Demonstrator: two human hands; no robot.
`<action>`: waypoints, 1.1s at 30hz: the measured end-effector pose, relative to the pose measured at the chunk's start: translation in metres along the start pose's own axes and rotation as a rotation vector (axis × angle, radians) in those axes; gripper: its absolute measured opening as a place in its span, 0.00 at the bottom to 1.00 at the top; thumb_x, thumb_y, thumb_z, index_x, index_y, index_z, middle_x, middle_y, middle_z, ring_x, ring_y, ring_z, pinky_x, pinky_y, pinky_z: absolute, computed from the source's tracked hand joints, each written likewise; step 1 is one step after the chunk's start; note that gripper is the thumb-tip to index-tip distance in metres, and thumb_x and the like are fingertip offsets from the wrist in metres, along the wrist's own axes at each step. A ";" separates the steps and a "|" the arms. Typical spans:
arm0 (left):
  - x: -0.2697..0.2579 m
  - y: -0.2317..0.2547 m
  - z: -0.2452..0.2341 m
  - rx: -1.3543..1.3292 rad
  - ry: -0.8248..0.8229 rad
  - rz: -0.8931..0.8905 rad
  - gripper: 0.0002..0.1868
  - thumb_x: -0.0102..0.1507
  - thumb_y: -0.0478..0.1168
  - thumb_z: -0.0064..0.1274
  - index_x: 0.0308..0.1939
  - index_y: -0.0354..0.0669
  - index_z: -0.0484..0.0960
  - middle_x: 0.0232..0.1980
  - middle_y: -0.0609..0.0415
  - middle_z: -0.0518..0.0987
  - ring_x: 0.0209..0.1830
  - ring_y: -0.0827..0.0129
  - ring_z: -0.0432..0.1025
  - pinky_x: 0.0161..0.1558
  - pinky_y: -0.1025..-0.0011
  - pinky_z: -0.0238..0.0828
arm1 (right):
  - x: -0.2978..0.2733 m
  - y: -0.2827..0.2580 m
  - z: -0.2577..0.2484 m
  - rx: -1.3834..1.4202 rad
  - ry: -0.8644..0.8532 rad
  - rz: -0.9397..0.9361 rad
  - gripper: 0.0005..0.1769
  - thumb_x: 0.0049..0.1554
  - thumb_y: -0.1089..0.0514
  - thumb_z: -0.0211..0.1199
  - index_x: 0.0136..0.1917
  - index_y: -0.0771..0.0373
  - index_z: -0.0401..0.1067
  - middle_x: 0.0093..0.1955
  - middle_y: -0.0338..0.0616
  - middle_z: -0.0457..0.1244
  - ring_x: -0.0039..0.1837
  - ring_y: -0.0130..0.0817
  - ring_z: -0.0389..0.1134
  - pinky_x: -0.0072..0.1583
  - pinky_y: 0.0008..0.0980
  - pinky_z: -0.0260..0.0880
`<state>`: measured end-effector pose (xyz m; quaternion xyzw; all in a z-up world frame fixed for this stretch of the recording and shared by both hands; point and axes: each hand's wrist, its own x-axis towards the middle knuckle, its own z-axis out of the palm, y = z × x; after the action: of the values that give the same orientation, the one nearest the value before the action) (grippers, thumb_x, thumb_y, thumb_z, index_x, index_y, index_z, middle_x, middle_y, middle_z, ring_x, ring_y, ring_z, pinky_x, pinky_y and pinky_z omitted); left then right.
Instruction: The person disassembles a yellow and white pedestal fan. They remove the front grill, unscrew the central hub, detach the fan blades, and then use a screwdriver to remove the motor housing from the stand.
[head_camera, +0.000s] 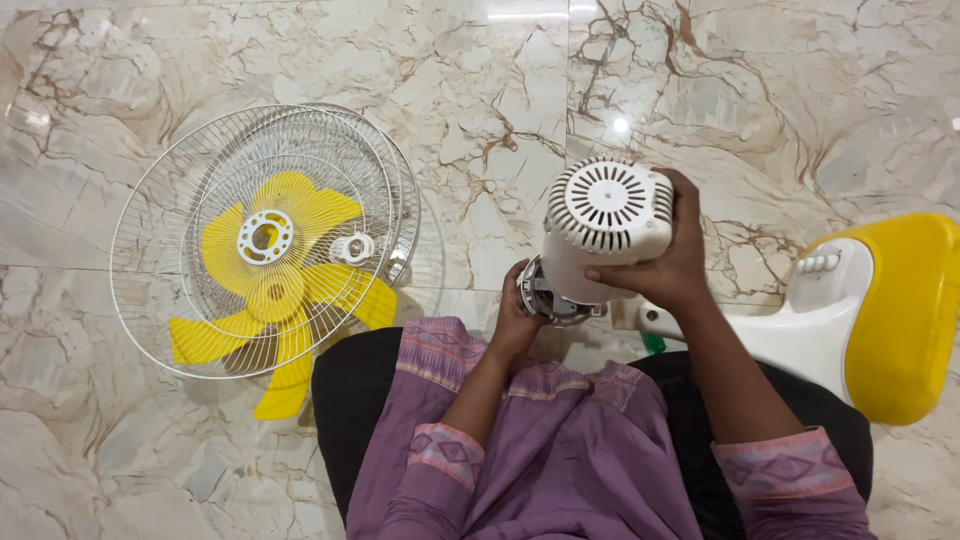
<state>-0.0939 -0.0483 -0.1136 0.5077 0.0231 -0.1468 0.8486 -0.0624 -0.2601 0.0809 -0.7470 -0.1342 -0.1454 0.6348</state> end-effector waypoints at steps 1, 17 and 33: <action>-0.001 -0.002 -0.001 -0.003 0.002 -0.001 0.56 0.49 0.16 0.60 0.77 0.47 0.53 0.67 0.49 0.74 0.64 0.61 0.73 0.58 0.64 0.79 | -0.001 0.000 -0.002 0.012 0.003 0.017 0.67 0.37 0.56 0.87 0.79 0.61 0.48 0.73 0.49 0.57 0.76 0.40 0.63 0.75 0.43 0.71; 0.010 -0.019 -0.007 0.029 0.003 0.028 0.54 0.52 0.14 0.56 0.77 0.49 0.53 0.69 0.49 0.71 0.67 0.61 0.70 0.62 0.64 0.76 | 0.003 0.002 -0.014 -0.046 0.166 0.353 0.56 0.39 0.57 0.84 0.75 0.62 0.58 0.67 0.47 0.63 0.70 0.39 0.66 0.70 0.41 0.71; 0.012 -0.028 -0.011 0.249 -0.009 0.104 0.49 0.57 0.17 0.54 0.78 0.48 0.51 0.70 0.46 0.70 0.69 0.61 0.69 0.66 0.67 0.69 | -0.021 -0.019 -0.051 0.375 -0.202 0.315 0.59 0.30 0.73 0.80 0.73 0.59 0.59 0.76 0.46 0.58 0.74 0.36 0.63 0.70 0.40 0.69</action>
<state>-0.0891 -0.0540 -0.1454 0.6088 -0.0255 -0.1067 0.7857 -0.0916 -0.3083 0.0978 -0.6386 -0.1035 0.0577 0.7603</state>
